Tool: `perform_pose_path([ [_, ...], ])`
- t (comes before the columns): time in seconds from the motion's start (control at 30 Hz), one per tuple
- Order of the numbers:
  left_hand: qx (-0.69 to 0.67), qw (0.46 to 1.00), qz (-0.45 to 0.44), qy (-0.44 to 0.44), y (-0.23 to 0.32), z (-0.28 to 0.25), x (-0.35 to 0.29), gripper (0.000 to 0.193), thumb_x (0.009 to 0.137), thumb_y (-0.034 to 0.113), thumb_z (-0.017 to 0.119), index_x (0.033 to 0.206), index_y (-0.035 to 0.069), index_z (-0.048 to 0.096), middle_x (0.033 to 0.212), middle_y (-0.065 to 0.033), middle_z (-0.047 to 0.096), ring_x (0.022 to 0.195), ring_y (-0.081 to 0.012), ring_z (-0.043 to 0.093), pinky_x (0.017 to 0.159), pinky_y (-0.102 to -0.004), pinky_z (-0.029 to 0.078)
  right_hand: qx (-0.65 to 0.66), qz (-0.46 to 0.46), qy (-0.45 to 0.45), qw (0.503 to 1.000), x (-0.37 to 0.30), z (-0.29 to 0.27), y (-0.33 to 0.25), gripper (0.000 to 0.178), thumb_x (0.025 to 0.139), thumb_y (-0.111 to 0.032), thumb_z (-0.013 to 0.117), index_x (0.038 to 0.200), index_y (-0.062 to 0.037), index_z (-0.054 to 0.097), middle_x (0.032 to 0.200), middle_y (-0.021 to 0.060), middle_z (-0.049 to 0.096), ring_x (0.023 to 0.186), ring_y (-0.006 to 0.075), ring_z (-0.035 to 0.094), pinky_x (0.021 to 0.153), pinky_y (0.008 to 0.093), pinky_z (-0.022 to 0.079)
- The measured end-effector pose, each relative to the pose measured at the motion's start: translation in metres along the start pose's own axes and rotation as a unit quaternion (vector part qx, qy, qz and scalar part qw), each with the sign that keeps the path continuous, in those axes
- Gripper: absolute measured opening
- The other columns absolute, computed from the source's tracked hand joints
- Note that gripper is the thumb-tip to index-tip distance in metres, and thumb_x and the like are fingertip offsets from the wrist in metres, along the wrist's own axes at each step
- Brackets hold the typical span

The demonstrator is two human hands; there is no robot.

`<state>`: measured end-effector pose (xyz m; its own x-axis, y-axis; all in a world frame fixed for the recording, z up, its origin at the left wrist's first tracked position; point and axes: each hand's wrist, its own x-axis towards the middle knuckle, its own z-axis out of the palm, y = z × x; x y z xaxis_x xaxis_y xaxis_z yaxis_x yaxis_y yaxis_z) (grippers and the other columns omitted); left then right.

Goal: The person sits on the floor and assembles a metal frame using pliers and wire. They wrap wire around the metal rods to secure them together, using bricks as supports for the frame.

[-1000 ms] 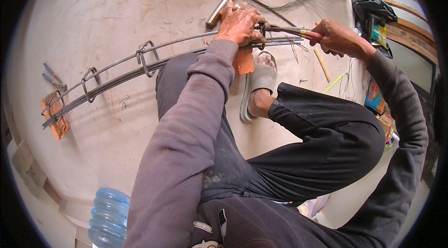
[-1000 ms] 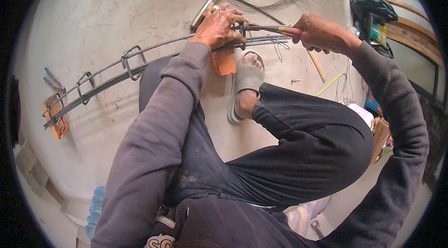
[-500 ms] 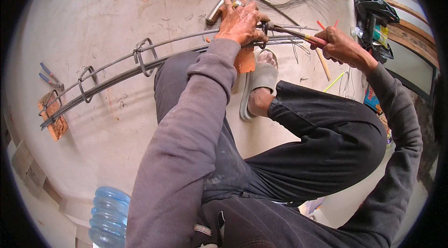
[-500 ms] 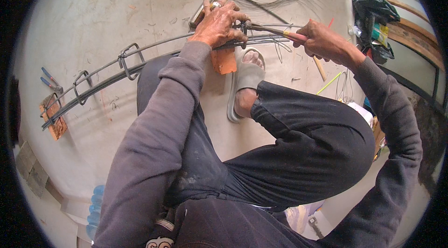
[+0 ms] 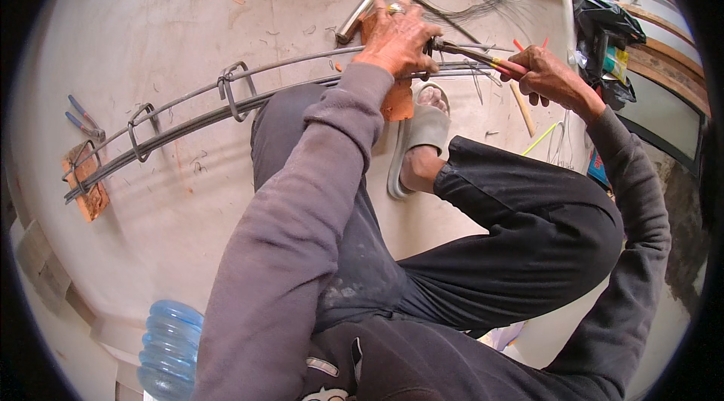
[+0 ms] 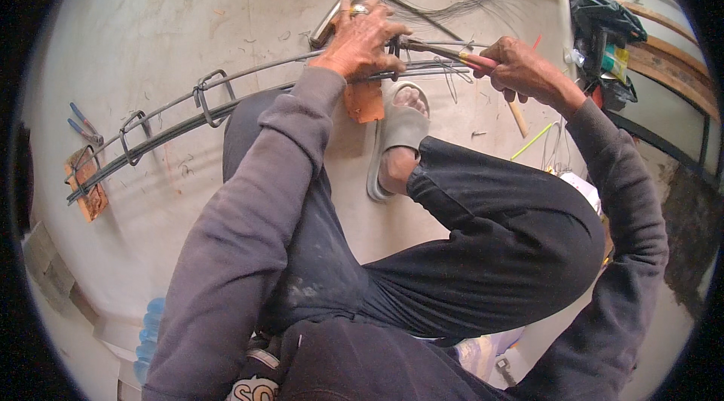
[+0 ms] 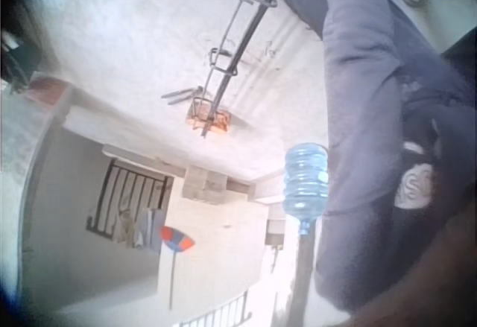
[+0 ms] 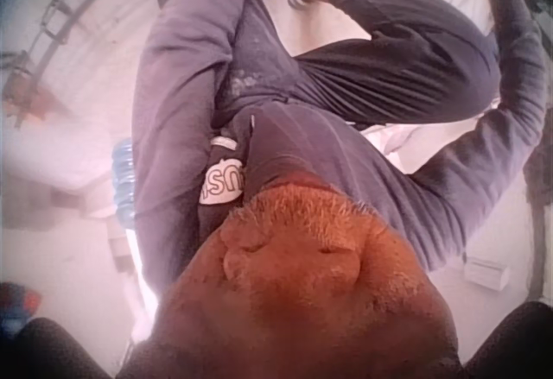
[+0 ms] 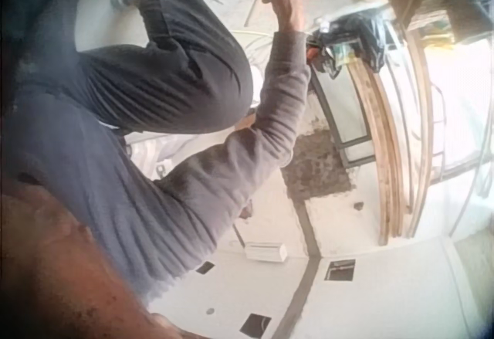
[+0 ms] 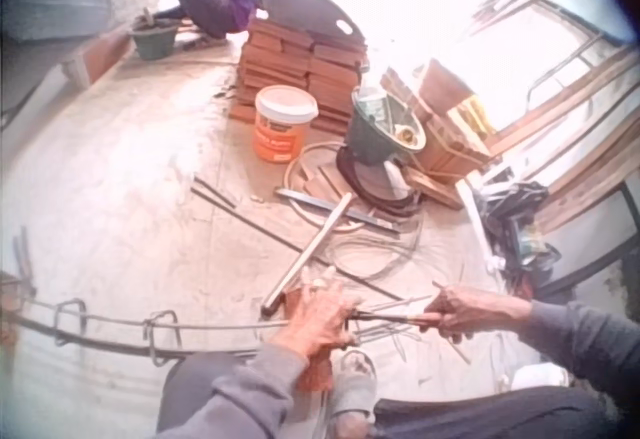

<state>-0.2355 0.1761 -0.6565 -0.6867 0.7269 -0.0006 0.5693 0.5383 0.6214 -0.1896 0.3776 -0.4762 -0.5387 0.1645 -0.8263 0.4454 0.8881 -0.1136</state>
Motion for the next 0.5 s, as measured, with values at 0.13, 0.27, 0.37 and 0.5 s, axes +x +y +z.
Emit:
perform_pose_path([
  [0.13,0.044,0.993,0.089,0.072,0.046,-0.003,-0.001,0.101,0.061,0.047,0.087,0.146,0.019,0.04,0.133,-0.0113,0.055,0.137,-0.0279,0.039,0.116,-0.0653,0.013,0.034,0.003,-0.025,0.999,0.004,-0.008,0.003,0.032,0.071,0.004,0.051,0.099,0.0087,0.066,0.063,0.0079,0.061,0.045,0.0125,0.058,0.037,0.0262,0.05],
  [0.27,-0.018,0.98,0.119,0.156,0.076,0.017,0.005,0.1,0.063,0.044,0.086,0.143,0.005,0.04,0.118,-0.0128,0.059,0.12,-0.0308,0.055,0.113,-0.0642,0.019,0.034,0.041,-0.078,0.996,0.002,-0.024,-0.013,0.033,0.071,0.005,0.051,0.1,0.0132,0.063,0.064,0.0148,0.063,0.046,0.0202,0.064,0.04,0.0324,0.056],
  [0.37,-0.083,0.977,0.113,0.162,0.085,0.02,0.011,0.097,0.066,0.042,0.085,0.142,0.001,0.041,0.109,-0.0137,0.06,0.104,-0.0309,0.064,0.11,-0.0631,0.023,0.048,0.065,-0.137,0.987,0.003,-0.039,-0.02,0.032,0.07,0.005,0.051,0.099,0.0172,0.058,0.064,0.0208,0.064,0.049,0.027,0.068,0.043,0.0373,0.059],
  [0.5,-0.181,0.973,0.104,0.104,0.085,0.021,0.018,0.071,0.067,0.04,0.084,0.121,0.006,0.053,0.097,-0.0137,0.063,0.089,-0.0335,0.067,0.088,-0.0488,0.048,0.022,0.084,-0.164,0.983,0.005,-0.044,-0.027,0.027,0.07,0.005,0.051,0.094,0.0154,0.057,0.064,0.0206,0.064,0.05,0.027,0.068,0.044,0.0386,0.059],
])
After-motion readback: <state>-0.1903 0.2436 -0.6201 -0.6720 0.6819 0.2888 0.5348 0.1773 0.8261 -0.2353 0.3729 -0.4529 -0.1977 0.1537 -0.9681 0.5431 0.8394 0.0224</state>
